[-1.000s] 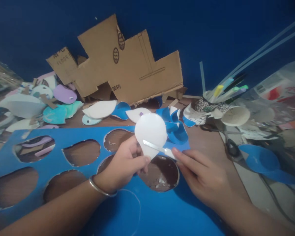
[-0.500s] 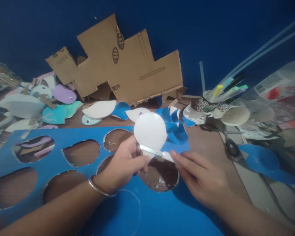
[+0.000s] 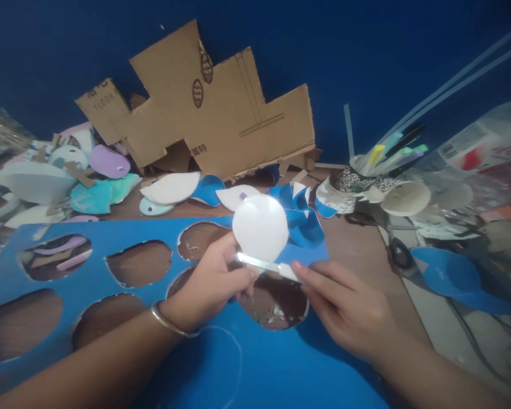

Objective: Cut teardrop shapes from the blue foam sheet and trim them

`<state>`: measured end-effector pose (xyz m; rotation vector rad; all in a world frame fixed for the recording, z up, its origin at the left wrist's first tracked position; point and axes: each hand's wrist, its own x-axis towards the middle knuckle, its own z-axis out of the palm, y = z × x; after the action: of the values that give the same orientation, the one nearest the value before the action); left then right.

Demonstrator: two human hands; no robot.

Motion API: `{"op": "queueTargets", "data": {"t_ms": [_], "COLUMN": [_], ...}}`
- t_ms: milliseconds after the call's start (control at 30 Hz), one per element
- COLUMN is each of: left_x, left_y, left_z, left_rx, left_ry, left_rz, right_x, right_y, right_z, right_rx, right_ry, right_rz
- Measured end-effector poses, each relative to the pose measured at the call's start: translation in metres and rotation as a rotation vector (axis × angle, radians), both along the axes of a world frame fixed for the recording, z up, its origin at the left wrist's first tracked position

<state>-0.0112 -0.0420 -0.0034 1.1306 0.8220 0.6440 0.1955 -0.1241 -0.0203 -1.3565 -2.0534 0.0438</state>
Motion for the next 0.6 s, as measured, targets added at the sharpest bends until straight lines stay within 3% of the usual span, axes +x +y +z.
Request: {"op": "queueTargets", "data": {"t_ms": [600], "left_x": [-0.0008], "left_y": [-0.0002], "left_z": [0.0], "left_rx": [0.023], "left_ry": [0.021], "left_rz": [-0.014], "right_x": [0.0005], "right_y": [0.001], "right_z": [0.0003], "right_rx": [-0.019], "right_ry": [0.043], "right_rz": [0.023]}}
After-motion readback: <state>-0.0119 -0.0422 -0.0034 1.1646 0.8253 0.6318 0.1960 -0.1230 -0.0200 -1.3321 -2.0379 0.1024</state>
